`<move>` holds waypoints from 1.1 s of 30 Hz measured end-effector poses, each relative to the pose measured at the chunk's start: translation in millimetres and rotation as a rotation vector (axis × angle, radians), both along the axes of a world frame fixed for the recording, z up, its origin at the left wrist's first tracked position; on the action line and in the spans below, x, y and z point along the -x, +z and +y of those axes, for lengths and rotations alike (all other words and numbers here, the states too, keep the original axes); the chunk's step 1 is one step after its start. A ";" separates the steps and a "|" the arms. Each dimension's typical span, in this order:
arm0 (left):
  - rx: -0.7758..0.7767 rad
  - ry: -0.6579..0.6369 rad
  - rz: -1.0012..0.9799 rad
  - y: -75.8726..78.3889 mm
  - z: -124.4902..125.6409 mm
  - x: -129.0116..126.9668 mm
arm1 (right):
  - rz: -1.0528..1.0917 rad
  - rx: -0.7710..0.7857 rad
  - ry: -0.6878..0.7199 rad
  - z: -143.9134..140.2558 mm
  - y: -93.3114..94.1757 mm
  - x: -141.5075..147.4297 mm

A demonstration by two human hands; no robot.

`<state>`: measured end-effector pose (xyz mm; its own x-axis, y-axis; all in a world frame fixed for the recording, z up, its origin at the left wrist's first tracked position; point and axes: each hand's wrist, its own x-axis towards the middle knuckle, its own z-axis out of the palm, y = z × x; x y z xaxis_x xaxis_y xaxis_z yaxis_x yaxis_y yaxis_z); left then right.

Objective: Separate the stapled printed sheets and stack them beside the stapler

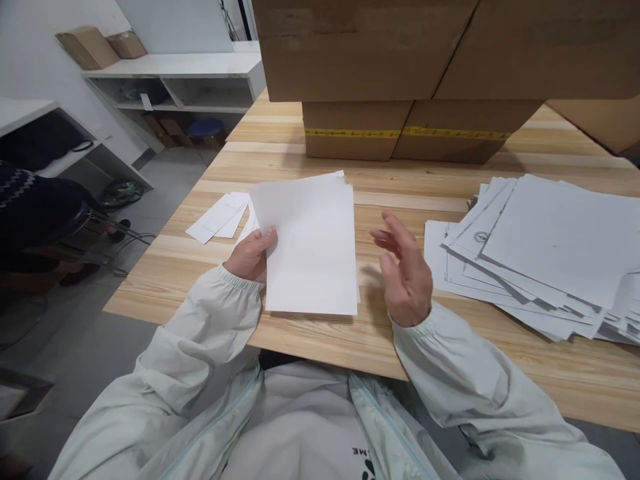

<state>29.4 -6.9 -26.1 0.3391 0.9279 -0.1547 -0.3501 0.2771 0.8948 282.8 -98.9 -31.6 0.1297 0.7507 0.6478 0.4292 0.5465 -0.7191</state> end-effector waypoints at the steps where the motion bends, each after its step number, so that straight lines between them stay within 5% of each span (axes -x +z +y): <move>1: -0.052 -0.006 0.039 0.2 -1.6 -0.4 | 0.126 0.077 0.032 2.2 0.1 -1.6; 5: -0.298 -0.001 0.133 14.9 -19.1 -10.2 | 0.338 0.312 0.263 6.4 3.7 -2.2; 11: -0.593 0.012 0.171 46.6 -47.2 -31.3 | 0.306 0.122 0.044 -7.5 12.3 9.3; 23: -0.572 0.168 0.168 42.6 -57.0 -46.2 | 0.306 0.109 0.093 -10.8 1.2 14.4; 33: -0.534 0.186 0.166 69.8 -73.1 -57.7 | 0.260 -0.018 -0.067 -17.6 14.1 10.8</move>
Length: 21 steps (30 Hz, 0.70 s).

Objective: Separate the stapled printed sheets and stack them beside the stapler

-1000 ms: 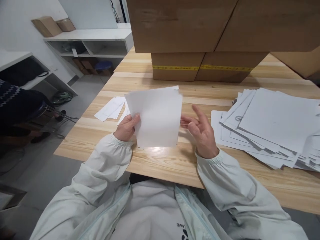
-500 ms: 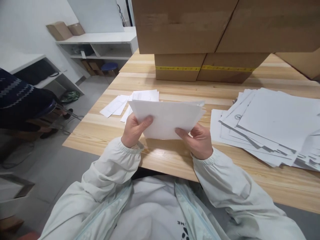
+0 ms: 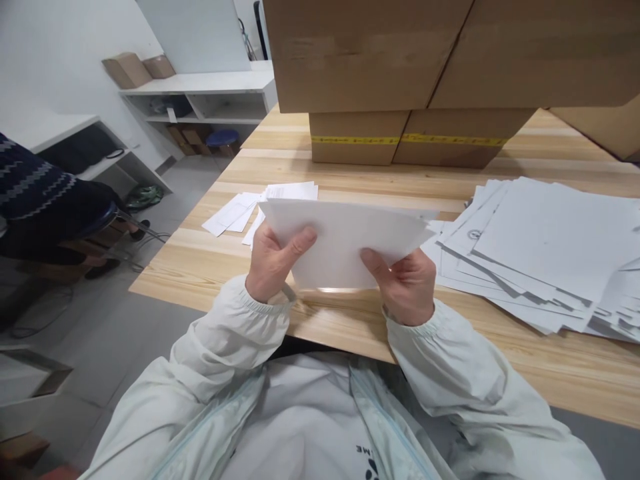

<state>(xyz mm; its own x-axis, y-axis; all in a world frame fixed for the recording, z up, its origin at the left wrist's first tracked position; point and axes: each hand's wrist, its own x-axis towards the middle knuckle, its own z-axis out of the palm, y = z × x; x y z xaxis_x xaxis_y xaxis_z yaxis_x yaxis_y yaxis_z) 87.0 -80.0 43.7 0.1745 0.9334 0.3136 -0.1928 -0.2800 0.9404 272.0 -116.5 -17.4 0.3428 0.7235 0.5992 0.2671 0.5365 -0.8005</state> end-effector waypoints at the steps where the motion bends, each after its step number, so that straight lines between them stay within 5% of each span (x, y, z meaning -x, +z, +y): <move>1: -0.009 0.007 0.009 0.6 -0.4 -0.4 | -0.005 0.008 -0.004 0.3 0.5 -0.6; 14: -0.056 -0.048 -0.028 -3.2 6.6 -14.2 | 0.014 0.100 0.131 -4.6 18.8 5.2; 17: -0.038 -0.034 -0.042 -12.9 9.7 -23.6 | 0.026 0.127 0.124 -1.1 2.7 11.3; 21: -0.031 0.042 0.013 -34.2 19.1 -32.4 | -0.378 0.131 0.125 7.7 -33.0 12.1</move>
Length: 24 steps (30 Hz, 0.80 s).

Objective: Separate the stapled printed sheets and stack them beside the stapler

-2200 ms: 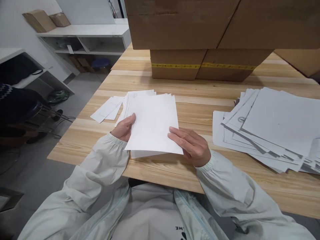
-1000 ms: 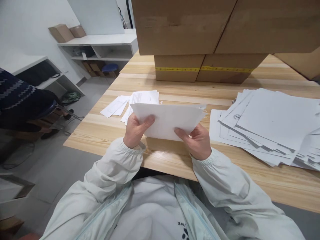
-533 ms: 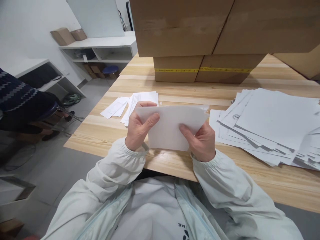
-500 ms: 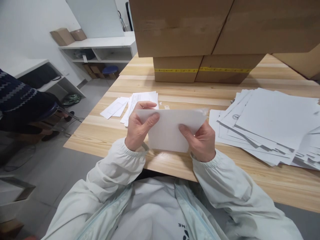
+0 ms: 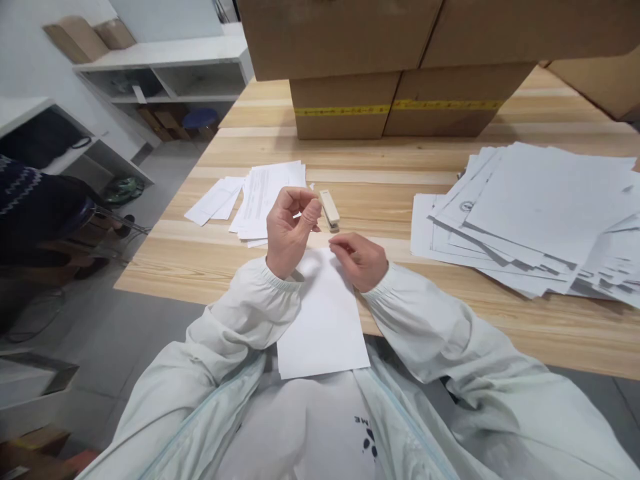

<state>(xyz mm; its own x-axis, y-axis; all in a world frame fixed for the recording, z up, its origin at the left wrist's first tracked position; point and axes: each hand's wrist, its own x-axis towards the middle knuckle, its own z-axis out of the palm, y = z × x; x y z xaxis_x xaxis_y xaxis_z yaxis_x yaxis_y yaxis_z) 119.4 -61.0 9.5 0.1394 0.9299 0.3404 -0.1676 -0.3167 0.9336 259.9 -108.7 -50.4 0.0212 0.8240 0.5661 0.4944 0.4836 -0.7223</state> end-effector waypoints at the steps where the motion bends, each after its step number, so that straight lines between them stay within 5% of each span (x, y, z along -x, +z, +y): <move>1: 0.003 0.017 0.018 -3.7 1.8 0.5 | -0.121 -0.013 0.049 1.8 -6.9 -0.6; 6: 0.018 0.084 0.113 -4.8 -13.4 34.5 | -0.439 -0.025 0.159 5.6 -17.9 -1.3; 11: 0.040 0.369 0.431 -16.1 -79.5 105.6 | -0.475 -0.026 0.165 5.0 -16.5 -0.5; 14: 0.260 0.256 0.632 -29.7 -114.5 130.0 | -0.463 -0.040 0.157 5.6 -17.7 0.3; 19: 0.613 -0.001 0.520 -43.8 -134.1 120.7 | -0.426 -0.039 0.158 4.1 -18.7 3.5; 24: 0.679 0.063 0.346 -59.6 -146.8 107.7 | -0.389 -0.023 0.177 -7.8 -18.5 4.3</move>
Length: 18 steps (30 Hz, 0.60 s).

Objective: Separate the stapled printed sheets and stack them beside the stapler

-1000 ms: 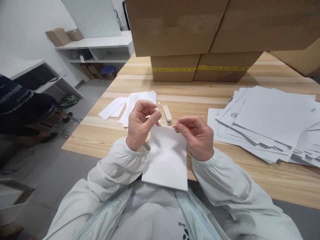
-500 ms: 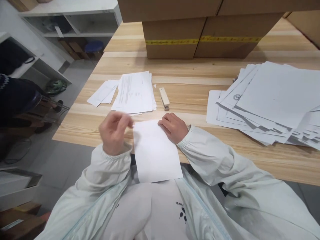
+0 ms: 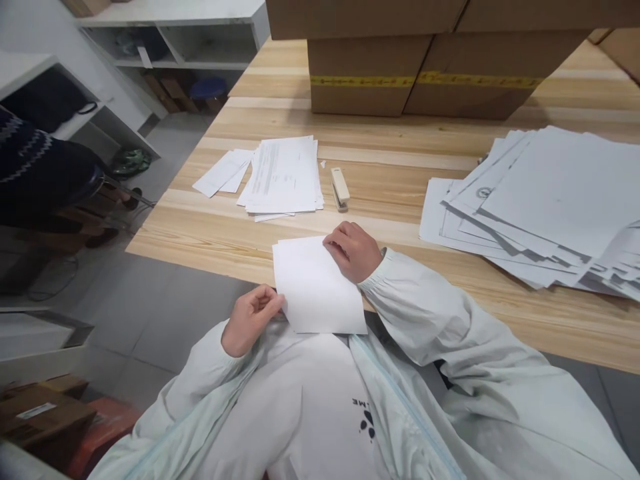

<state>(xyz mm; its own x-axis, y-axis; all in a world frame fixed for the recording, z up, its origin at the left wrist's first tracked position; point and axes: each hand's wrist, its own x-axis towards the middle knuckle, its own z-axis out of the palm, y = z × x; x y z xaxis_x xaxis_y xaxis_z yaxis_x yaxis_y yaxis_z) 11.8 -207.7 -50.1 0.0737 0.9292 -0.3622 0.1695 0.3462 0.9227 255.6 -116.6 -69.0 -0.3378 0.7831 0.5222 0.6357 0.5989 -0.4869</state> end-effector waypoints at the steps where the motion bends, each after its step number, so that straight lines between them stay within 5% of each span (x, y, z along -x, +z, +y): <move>1: 0.035 0.069 -0.087 -3.2 -3.2 -1.0 | 0.003 0.001 0.003 -2.6 -0.1 0.0; 5: 0.240 0.221 -0.380 -12.6 -10.4 -7.6 | 0.005 -0.006 0.003 -10.2 -1.0 2.0; 9: 0.389 0.021 -0.518 -15.1 -7.8 -19.0 | 0.048 0.018 0.052 -14.0 -2.1 3.8; 15: -0.091 -0.124 -0.368 3.3 -7.6 -14.7 | 0.608 0.288 -0.124 -26.7 0.0 -16.9; 18: -0.341 -0.128 -0.248 23.6 -7.1 -9.6 | 0.797 0.628 0.099 -47.7 13.4 -28.0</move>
<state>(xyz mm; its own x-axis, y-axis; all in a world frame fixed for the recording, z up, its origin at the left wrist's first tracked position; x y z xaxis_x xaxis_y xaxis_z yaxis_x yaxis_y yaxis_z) 21.4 -214.8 -26.5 0.2419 0.9703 0.0069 -0.0494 0.0053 0.9988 283.5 -164.3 -55.6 -0.1491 0.9805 0.1281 -0.0492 0.1221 -0.9913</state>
